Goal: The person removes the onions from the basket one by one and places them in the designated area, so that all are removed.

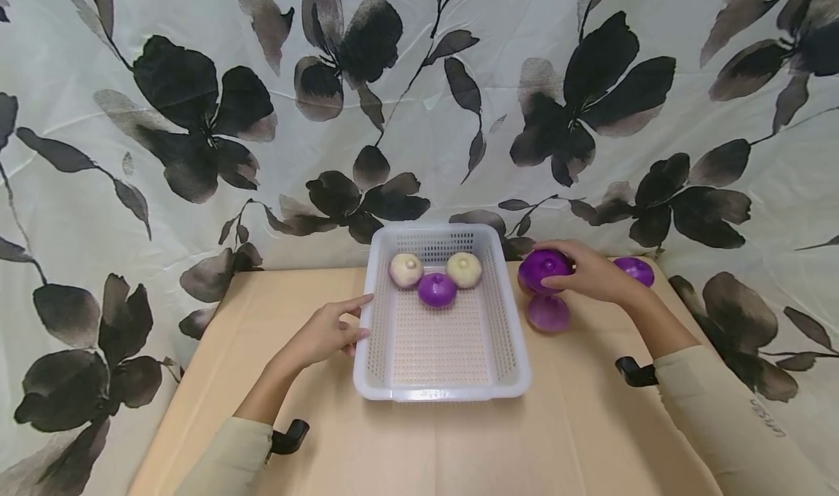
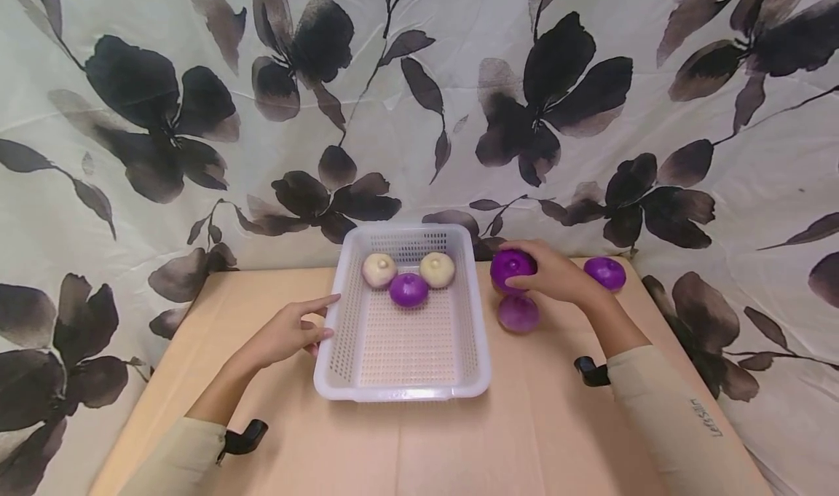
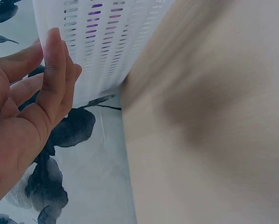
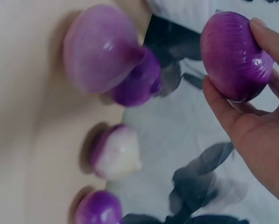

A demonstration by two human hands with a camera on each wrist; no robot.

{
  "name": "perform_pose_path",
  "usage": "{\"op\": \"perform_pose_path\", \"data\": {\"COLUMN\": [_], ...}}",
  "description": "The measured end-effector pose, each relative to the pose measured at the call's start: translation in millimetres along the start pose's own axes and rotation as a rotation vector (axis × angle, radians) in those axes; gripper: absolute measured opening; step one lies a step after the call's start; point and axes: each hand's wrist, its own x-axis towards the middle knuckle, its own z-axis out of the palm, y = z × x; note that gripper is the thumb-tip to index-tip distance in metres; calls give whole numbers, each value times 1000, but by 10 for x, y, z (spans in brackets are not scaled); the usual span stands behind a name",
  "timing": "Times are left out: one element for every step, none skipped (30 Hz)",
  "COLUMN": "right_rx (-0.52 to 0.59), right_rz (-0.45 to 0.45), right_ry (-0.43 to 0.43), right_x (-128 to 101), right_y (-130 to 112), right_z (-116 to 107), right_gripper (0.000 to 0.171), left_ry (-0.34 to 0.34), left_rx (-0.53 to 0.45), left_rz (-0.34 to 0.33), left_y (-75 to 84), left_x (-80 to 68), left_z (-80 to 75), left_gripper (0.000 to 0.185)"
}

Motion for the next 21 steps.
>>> {"op": "perform_pose_path", "data": {"right_rx": [-4, -7, -7, -6, -7, -6, -8, -12, -14, -19, -23, -24, -25, -25, -24, -29, -32, -36, -43, -50, -53], "right_rz": [0, 7, 20, 32, 48, 60, 71, 84, 91, 102, 117, 131, 143, 156, 168, 179, 188, 196, 204, 214, 224], "right_ry": [12, 24, 35, 45, 51, 59, 65, 69, 74, 80, 84, 87, 88, 88, 87, 85, 81, 80, 79, 74, 68], "right_x": [-22, -44, -68, -94, -118, -144, -170, -196, -223, -250, -279, -310, -340, -371, -402, -425, -448, -471, -494, -517, -538], "right_y": [33, 62, 91, 122, 154, 184, 215, 251, 286, 322, 357, 386, 418, 450, 480, 508, 536, 560, 585, 612, 643], "right_z": [-22, -41, -57, -72, -82, -90, -97, -102, -106, -111, -116, -121, -124, -125, -127, -129, -129, -128, -126, -127, -125], "right_gripper": [62, 63, 63, 64, 65, 65, 66, 66, 67, 67, 68, 69, 69, 69, 70, 70, 70, 70, 70, 70, 70], "left_ry": [2, 4, 3, 2, 0, -2, -3, -3, -3, -2, -2, -2, -1, -1, -1, -1, 0, 1, 1, 1, 0], "left_rx": [1, 0, -1, -1, -1, 0, 1, 3, 6, 8, 9, 9, 9, 9, 9, 6, 4, 3, 2, 0, -1], "left_rz": [2, 4, 6, 7, 8, 7, 6, 4, 3, 1, 0, -1, -2, -2, -2, -3, -4, -4, -3, -2, -1], "left_y": [3, 7, 10, 12, 14, 15, 16, 17, 17, 18, 18, 17, 14, 10, 4, -1, -7, -12, -15, -16, -14], "left_x": [3, 5, 6, 7, 6, 4, 2, -1, -3, -6, -8, -9, -10, -9, -8, -10, -10, -9, -7, -6, -4], "left_z": [-4, -8, -11, -13, -14, -13, -12, -8, -5, -2, 1, 4, 7, 9, 10, 9, 9, 10, 10, 10, 11], "left_gripper": [65, 65, 65, 65, 65, 65, 66, 66, 66, 66, 66, 66, 66, 66, 66, 66, 66, 66, 65, 66, 66]}}
